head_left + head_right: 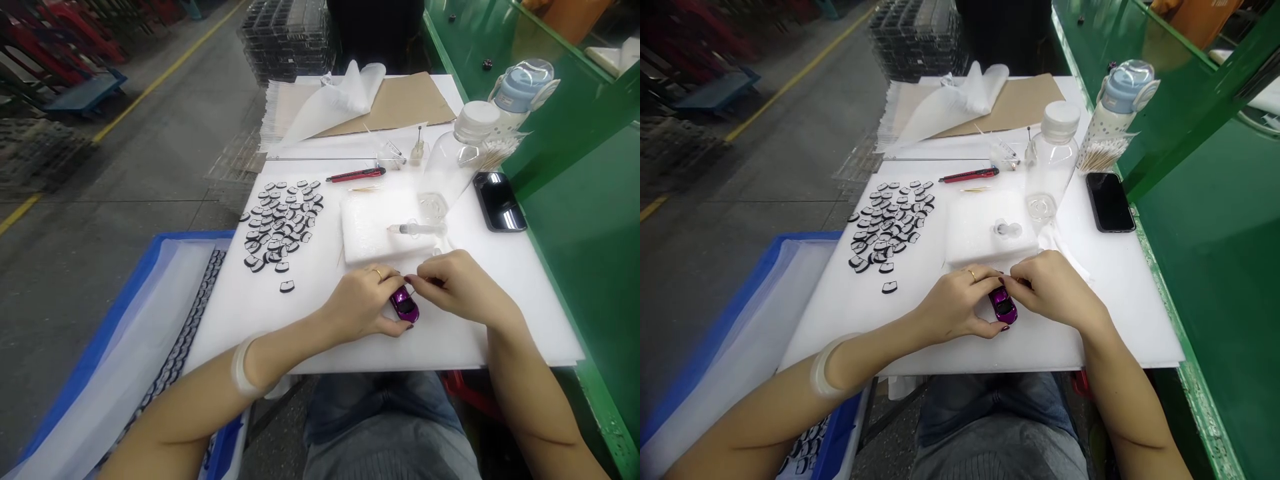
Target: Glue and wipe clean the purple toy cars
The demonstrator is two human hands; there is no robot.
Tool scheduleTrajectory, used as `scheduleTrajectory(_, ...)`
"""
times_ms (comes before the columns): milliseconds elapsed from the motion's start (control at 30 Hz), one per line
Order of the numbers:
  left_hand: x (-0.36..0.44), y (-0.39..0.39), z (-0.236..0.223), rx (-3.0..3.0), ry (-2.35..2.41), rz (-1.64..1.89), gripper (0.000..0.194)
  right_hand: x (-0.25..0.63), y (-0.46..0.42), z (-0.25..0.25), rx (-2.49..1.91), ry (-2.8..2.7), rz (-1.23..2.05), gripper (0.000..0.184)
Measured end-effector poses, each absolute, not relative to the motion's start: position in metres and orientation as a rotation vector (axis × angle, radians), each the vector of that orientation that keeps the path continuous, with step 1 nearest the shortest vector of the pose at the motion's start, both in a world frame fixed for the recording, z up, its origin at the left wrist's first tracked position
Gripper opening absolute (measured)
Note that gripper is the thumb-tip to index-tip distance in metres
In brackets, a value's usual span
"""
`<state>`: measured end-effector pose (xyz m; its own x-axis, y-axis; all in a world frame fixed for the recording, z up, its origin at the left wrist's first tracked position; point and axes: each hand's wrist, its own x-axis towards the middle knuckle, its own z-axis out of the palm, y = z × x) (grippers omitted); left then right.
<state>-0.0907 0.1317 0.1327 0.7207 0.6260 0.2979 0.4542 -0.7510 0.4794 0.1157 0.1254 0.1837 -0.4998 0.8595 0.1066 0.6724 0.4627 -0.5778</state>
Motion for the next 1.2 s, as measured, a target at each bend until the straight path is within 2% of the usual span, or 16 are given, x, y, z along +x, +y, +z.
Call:
scheduleTrajectory(167,-0.091,0.132,0.134,2.563,0.837,0.644,0.054,0.129,0.126,0.197,-1.303,-2.141,0.639,0.047)
scheduleTrajectory(467,-0.091,0.131,0.134,2.581,0.868,0.614,0.055,0.131,0.127,0.194,-1.335,-2.184,0.909,0.05)
scheduleTrajectory(600,-0.094,0.132,0.137,2.635,0.843,0.567,0.055,0.13,0.13,0.189,-1.462,-2.182,0.746,0.049)
scheduleTrajectory(733,-0.101,0.135,0.142,2.751,0.708,0.479,0.051,0.142,0.134,0.191,-1.554,-2.158,0.749,0.033)
scheduleTrajectory(933,-0.107,0.139,0.145,2.795,0.633,0.372,0.048,0.175,0.132,0.196,-1.807,-1.646,0.411,0.025)
scheduleTrajectory(1033,-0.107,0.139,0.146,2.799,0.632,0.35,0.047,0.181,0.138,0.19,-1.976,-1.574,0.44,0.025)
scheduleTrajectory(1200,-0.108,0.139,0.149,2.817,0.617,0.331,0.046,0.16,0.161,0.163,-2.012,-1.474,0.499,0.025)
